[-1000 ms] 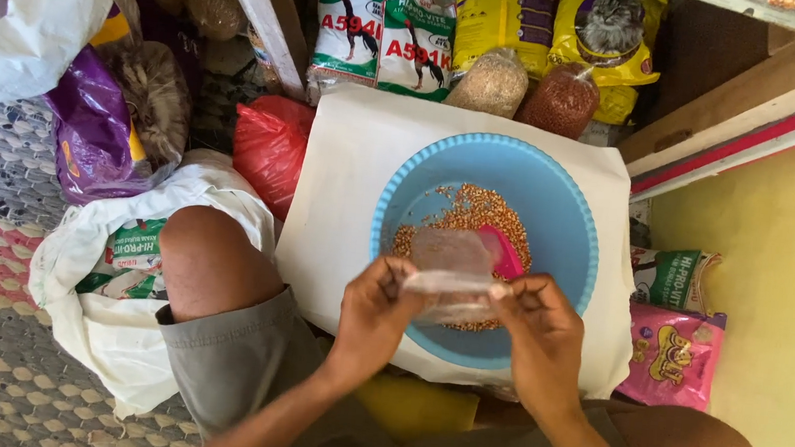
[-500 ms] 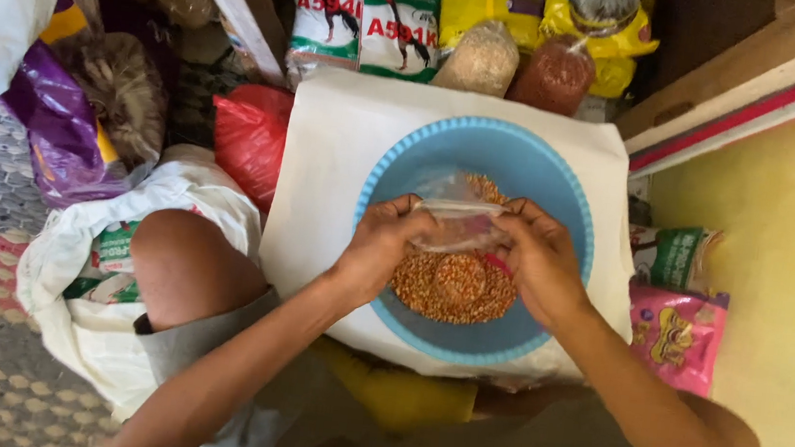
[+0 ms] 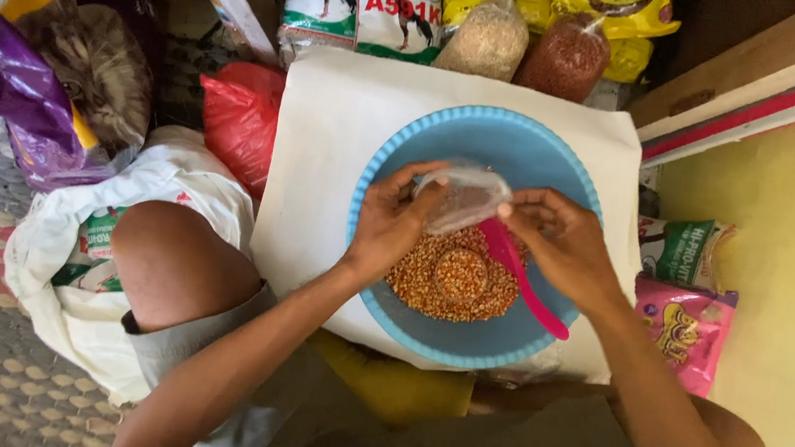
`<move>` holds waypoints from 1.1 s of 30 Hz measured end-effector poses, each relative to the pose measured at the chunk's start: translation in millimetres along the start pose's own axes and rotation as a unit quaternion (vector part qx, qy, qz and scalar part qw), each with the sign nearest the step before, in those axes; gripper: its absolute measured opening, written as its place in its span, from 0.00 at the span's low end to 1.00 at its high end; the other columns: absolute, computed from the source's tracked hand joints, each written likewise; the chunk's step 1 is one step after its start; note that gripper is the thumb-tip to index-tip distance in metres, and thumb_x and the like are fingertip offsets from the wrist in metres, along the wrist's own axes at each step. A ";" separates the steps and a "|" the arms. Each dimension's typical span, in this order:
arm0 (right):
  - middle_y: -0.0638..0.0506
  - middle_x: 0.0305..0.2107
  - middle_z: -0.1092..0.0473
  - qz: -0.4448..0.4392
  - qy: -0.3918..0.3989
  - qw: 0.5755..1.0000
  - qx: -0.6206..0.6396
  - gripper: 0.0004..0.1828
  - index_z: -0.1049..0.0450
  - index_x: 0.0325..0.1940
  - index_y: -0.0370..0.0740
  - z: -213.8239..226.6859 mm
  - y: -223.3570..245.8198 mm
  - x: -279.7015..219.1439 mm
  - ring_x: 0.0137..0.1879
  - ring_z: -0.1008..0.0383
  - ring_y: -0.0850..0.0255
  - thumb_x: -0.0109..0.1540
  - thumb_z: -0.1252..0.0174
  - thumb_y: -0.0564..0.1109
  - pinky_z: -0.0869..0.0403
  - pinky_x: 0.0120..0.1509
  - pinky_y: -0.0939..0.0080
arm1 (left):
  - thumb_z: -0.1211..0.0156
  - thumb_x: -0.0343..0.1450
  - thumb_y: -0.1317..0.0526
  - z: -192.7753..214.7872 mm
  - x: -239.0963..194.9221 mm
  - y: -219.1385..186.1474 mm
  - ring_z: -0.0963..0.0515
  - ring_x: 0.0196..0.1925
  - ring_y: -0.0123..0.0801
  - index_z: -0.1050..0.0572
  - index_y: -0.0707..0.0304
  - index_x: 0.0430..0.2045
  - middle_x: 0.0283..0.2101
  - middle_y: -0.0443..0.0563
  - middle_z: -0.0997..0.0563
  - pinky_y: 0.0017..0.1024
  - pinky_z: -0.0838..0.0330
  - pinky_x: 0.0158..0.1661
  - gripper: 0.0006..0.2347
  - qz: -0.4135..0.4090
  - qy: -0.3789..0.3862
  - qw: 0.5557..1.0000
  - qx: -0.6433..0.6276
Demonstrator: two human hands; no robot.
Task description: The person uses a pink scoop to fill a small plastic cup with corn kernels from a blue bowl, then pours the kernels into a clear plastic bag. They repeat this process several times to fill the bag.
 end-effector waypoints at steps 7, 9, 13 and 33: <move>0.43 0.38 0.24 0.215 0.137 0.890 -0.377 0.29 0.22 0.48 0.42 -45.1 28.7 -41.2 0.45 0.29 0.49 0.49 0.28 0.57 0.27 0.45 0.50 | 0.47 0.75 0.64 -1.9 -2.7 -2.9 0.34 0.22 0.19 0.25 0.64 0.50 0.18 0.50 0.29 0.23 0.37 0.27 0.11 0.004 -0.008 1.000 -0.028; 0.45 0.43 0.25 0.312 0.138 0.728 -0.595 0.33 0.25 0.51 0.41 -69.5 27.3 -50.3 0.53 0.32 0.52 0.45 0.27 0.53 0.29 0.52 0.52 | 0.48 0.76 0.63 -0.6 -3.0 1.7 0.34 0.21 0.19 0.25 0.65 0.51 0.19 0.51 0.30 0.25 0.38 0.26 0.11 -0.005 -0.008 0.999 -0.035; 0.41 0.40 0.28 0.335 0.125 0.715 -0.600 0.33 0.29 0.54 0.36 -80.4 -9.4 -44.4 0.50 0.34 0.48 0.48 0.30 0.48 0.33 0.50 0.50 | 0.48 0.76 0.63 -1.4 -4.5 2.8 0.34 0.22 0.18 0.25 0.65 0.51 0.18 0.51 0.31 0.24 0.38 0.26 0.11 -0.020 -0.012 0.999 -0.042; 0.45 0.45 0.32 0.227 -0.042 0.946 -0.230 0.44 0.31 0.62 0.46 -23.1 16.7 -52.6 0.52 0.25 0.42 0.45 0.21 0.56 0.24 0.51 0.43 | 0.46 0.74 0.64 -13.7 -19.6 12.8 0.25 0.26 0.29 0.26 0.61 0.52 0.23 0.56 0.25 0.31 0.27 0.31 0.12 0.001 0.024 1.000 -0.008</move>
Point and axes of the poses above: each hand's wrist, its own x-axis towards the middle knuckle, its own z-axis out of the back of the hand, y = z × x, the point moved 6 cm from there along x, towards the middle knuckle
